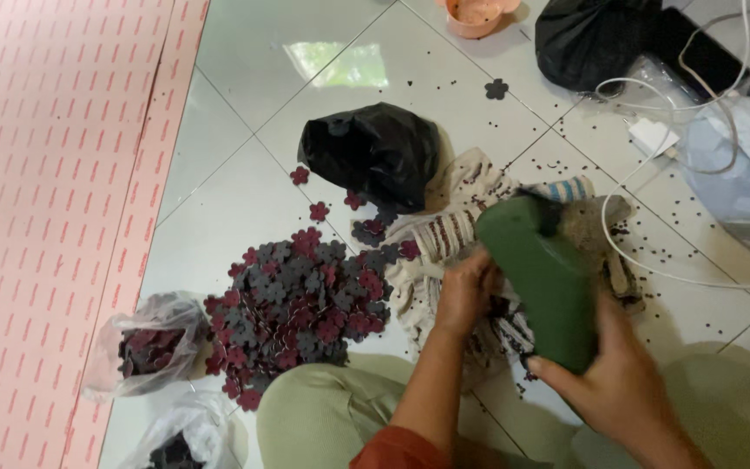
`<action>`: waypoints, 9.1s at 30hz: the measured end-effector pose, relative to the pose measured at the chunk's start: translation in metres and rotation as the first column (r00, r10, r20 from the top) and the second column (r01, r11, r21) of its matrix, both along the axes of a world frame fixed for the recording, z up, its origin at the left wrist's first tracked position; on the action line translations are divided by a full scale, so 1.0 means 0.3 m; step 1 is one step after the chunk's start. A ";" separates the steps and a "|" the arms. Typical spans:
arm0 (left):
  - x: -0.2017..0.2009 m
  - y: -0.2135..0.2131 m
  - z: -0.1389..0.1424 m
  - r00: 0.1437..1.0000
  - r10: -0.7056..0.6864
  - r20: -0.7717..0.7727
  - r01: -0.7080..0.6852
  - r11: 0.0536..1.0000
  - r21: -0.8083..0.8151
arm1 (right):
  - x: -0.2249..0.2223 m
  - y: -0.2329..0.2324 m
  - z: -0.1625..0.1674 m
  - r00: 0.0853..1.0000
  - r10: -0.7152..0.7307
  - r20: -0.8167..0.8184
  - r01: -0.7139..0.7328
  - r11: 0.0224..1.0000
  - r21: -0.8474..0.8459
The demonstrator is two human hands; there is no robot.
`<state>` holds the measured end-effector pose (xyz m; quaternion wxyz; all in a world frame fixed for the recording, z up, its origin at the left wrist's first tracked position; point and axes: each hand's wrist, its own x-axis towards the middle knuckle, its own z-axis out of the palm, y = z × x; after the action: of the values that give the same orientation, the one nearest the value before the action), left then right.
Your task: The person sits on the floor and sands flower-shaped cut pieces one at a time, holding each piece against the mesh base of a green handheld power sander. They use a small metal rod in the other hand to help position the pieces, placing finished pieces onto a growing pile of sanded cutouts.
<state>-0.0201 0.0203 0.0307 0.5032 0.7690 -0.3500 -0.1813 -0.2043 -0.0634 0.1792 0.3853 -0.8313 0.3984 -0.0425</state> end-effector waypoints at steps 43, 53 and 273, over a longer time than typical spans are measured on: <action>0.024 -0.022 0.002 0.855 0.182 -0.486 -0.290 0.944 -0.156 | -0.019 -0.012 -0.109 0.844 0.083 -0.529 -0.110 0.994 -0.018; 0.083 0.081 0.080 0.847 0.452 -0.282 -0.456 0.888 0.053 | -0.046 -0.082 -0.199 0.935 -0.117 -0.335 0.100 0.993 -0.065; 0.751 0.422 -0.058 0.528 0.681 -0.507 -0.809 0.584 -0.058 | 1.100 -0.441 0.009 0.915 0.400 -0.054 -0.382 0.816 -0.433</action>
<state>0.2052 0.1471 0.0134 0.7009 0.7013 0.1160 -0.0585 0.1256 -0.1958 0.1818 0.1982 -0.9589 0.1920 -0.0665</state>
